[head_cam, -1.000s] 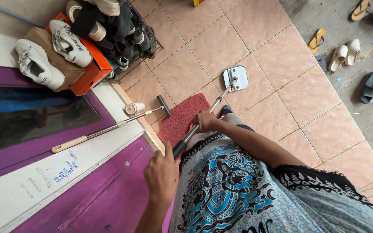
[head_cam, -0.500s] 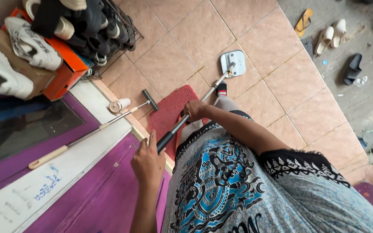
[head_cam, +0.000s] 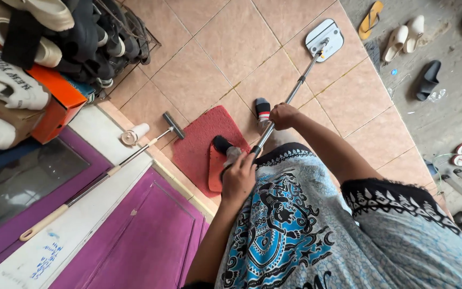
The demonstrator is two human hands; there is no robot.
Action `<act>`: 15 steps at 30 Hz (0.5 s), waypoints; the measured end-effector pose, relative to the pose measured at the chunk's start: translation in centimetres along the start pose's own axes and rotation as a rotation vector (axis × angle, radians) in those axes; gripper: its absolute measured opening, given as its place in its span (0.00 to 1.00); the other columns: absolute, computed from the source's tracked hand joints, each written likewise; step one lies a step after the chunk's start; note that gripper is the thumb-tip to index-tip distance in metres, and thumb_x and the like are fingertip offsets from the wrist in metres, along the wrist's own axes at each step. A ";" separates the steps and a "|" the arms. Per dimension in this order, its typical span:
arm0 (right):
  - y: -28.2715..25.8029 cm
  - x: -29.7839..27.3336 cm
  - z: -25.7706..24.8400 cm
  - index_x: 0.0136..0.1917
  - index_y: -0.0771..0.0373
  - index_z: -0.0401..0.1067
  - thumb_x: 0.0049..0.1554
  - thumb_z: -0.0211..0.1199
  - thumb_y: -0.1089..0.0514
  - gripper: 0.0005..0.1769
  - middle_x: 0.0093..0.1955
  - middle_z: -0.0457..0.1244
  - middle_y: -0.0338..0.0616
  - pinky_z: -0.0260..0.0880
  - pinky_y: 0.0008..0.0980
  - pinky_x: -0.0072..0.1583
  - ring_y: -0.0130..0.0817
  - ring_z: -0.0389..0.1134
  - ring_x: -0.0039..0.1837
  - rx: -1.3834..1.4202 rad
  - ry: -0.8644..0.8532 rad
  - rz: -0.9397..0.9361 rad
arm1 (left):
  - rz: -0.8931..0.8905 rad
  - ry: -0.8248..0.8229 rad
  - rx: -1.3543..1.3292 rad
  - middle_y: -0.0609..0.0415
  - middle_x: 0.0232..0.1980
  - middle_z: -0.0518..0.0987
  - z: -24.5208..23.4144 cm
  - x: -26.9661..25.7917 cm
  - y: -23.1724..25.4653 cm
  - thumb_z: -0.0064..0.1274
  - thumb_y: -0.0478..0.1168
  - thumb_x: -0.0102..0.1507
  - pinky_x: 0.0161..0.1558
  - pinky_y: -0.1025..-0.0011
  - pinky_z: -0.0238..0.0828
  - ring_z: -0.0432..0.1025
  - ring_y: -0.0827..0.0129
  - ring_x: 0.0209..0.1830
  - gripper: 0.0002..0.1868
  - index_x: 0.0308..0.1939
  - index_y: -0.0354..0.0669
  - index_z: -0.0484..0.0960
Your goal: The person sweeps the floor with a handheld brush and uses a flat mop with a long handle to wipe the tiled surface around footwear and a motorcycle.
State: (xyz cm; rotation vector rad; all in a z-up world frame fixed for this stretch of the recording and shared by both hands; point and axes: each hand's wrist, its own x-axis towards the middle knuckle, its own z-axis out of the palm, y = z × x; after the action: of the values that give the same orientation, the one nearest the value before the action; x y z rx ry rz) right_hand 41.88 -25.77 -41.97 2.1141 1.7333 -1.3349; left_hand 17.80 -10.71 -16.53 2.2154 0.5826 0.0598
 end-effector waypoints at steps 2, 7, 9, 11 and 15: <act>-0.1 -0.7 -1.1 0.34 0.54 0.78 0.44 0.63 0.55 0.05 0.38 0.69 0.46 0.74 0.43 0.53 0.46 0.73 0.47 0.005 0.011 0.024 | -0.084 -0.136 0.060 0.38 0.49 0.82 0.3 0.4 0.6 0.57 0.39 0.63 0.40 0.58 0.78 0.80 0.47 0.40 0.20 0.59 0.43 0.77; -2.0 0.5 -0.6 0.24 0.51 0.78 0.28 0.66 0.54 0.05 0.34 0.71 0.39 0.71 0.57 0.56 0.54 0.73 0.57 -0.068 0.441 -0.251 | -0.333 -0.498 0.195 0.35 0.39 0.83 -0.9 -0.6 -0.4 0.55 0.44 0.68 0.41 0.56 0.77 0.79 0.46 0.36 0.28 0.68 0.32 0.69; -3.6 1.7 0.8 0.36 0.54 0.80 0.44 0.65 0.53 0.07 0.38 0.69 0.48 0.76 0.42 0.53 0.48 0.73 0.47 0.052 -0.170 0.090 | -0.183 -0.264 0.166 0.34 0.40 0.82 -2.7 -1.8 -0.4 0.58 0.43 0.62 0.39 0.53 0.77 0.78 0.42 0.37 0.28 0.62 0.33 0.72; -6.8 3.2 2.9 0.36 0.57 0.79 0.40 0.69 0.50 0.12 0.38 0.68 0.50 0.76 0.44 0.51 0.50 0.73 0.46 0.064 -0.065 0.048 | -0.277 -0.335 0.153 0.35 0.41 0.82 -5.4 -3.4 -0.8 0.58 0.44 0.63 0.39 0.51 0.76 0.78 0.42 0.37 0.23 0.59 0.37 0.74; -13.8 5.0 2.1 0.37 0.54 0.80 0.46 0.64 0.50 0.09 0.36 0.69 0.48 0.76 0.45 0.49 0.47 0.74 0.44 0.057 -0.163 -0.060 | -0.615 -0.545 0.269 0.40 0.37 0.84 -12.7 -5.7 -1.2 0.55 0.50 0.67 0.43 0.52 0.77 0.80 0.47 0.40 0.19 0.58 0.49 0.75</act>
State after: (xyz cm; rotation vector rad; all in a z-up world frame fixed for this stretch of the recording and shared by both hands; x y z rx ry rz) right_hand 29.07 -18.47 -40.65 1.9338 1.7258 -1.5427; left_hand 9.28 -3.44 -8.18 2.0706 0.9603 -0.9534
